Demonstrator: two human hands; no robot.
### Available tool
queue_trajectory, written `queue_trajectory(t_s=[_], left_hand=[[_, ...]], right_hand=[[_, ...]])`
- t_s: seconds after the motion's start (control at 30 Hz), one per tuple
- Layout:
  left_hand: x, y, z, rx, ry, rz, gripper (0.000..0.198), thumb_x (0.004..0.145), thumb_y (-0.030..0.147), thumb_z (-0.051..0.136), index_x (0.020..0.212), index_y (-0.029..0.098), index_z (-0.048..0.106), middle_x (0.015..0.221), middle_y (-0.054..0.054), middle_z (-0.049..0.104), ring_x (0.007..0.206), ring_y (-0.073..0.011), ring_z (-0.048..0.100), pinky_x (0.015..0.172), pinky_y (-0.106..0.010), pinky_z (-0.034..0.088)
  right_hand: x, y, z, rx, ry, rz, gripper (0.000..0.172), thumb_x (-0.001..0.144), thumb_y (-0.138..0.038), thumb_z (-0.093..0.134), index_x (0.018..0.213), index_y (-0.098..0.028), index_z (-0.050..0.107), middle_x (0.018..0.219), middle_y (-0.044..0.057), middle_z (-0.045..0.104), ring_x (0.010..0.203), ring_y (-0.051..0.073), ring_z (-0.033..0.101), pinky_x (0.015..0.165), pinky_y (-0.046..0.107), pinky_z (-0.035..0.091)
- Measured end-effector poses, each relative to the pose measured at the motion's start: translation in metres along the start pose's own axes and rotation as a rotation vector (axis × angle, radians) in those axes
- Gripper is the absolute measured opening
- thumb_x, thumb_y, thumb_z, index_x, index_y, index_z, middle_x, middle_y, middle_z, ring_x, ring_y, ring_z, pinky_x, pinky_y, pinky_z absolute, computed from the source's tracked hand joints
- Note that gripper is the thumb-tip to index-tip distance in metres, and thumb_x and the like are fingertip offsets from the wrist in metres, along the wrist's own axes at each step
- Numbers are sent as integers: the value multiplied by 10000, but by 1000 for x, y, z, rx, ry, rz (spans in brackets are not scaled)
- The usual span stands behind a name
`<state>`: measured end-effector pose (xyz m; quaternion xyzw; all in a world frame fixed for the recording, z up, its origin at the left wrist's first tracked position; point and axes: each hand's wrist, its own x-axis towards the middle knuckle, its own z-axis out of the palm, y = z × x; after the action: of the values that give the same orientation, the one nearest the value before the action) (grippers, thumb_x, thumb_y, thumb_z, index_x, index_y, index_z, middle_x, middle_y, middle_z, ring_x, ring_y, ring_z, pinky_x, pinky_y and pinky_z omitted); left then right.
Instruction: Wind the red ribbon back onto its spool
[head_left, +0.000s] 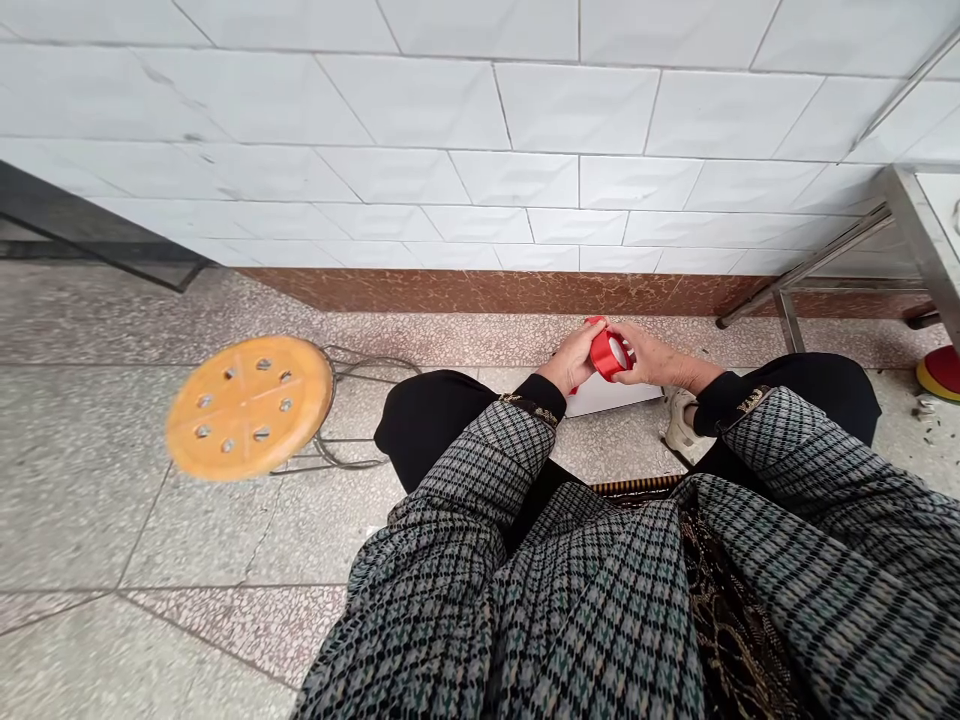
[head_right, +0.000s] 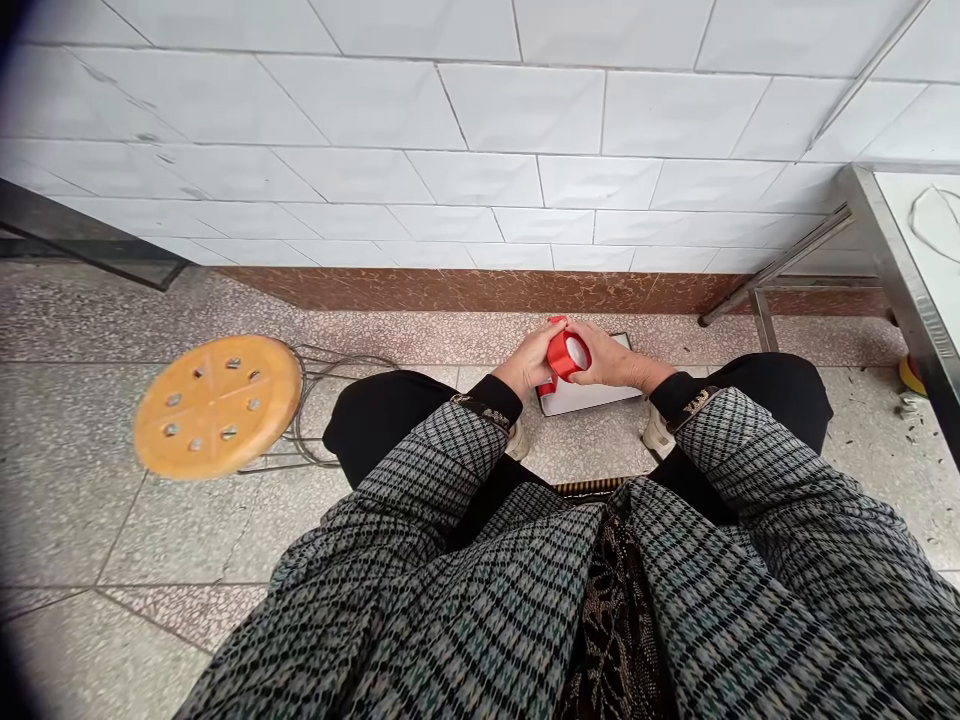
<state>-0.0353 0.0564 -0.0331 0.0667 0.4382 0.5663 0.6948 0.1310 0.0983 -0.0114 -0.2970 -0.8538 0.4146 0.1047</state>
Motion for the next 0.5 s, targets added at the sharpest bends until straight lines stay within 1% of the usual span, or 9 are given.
queue_trajectory(t_s=[0.13, 0.23, 0.33, 0.43, 0.47, 0.5], left_hand=[[1, -2, -1, 13, -1, -9, 101, 930, 187, 744, 865, 176, 668, 813, -14, 690, 748, -135, 640, 881, -331, 575], [3, -3, -1, 27, 19, 7, 116, 927, 194, 749, 866, 180, 651, 823, -11, 675, 783, -144, 646, 912, -342, 564], [4, -4, -1, 30, 49, 62, 114, 942, 215, 729, 883, 193, 634, 846, -10, 671, 851, -154, 667, 938, -337, 566], [6, -3, -2, 42, 46, 127, 98, 971, 237, 680, 899, 204, 622, 872, -6, 668, 872, -150, 671, 940, -322, 567], [6, -3, -2, 50, 34, 147, 112, 976, 252, 671, 893, 206, 612, 878, -6, 667, 858, -146, 667, 932, -319, 566], [6, -3, -3, 61, 14, 165, 132, 980, 273, 668, 886, 208, 601, 887, -7, 668, 840, -142, 659, 921, -318, 564]], right_hand=[[-1, -3, -3, 41, -19, 30, 860, 682, -294, 864, 1479, -217, 549, 1470, 183, 588, 1401, 407, 541, 1214, 621, 407], [1, -1, -2, 51, -9, 55, 871, 659, -279, 879, 1468, -231, 561, 1463, 175, 595, 1403, 414, 538, 1211, 640, 402], [2, 1, 1, 67, 2, 90, 878, 679, -279, 876, 1492, -224, 547, 1490, 185, 577, 1429, 405, 524, 1231, 638, 388], [3, -2, 2, 141, 42, 140, 880, 708, -270, 872, 1516, -212, 530, 1568, 202, 520, 1504, 394, 461, 1264, 627, 365], [3, -4, 2, 201, 56, 186, 882, 724, -283, 875, 1527, -211, 518, 1586, 207, 503, 1513, 392, 455, 1249, 626, 397], [3, -6, 2, 284, 64, 254, 884, 750, -313, 875, 1543, -209, 497, 1598, 214, 490, 1503, 391, 472, 1208, 621, 458]])
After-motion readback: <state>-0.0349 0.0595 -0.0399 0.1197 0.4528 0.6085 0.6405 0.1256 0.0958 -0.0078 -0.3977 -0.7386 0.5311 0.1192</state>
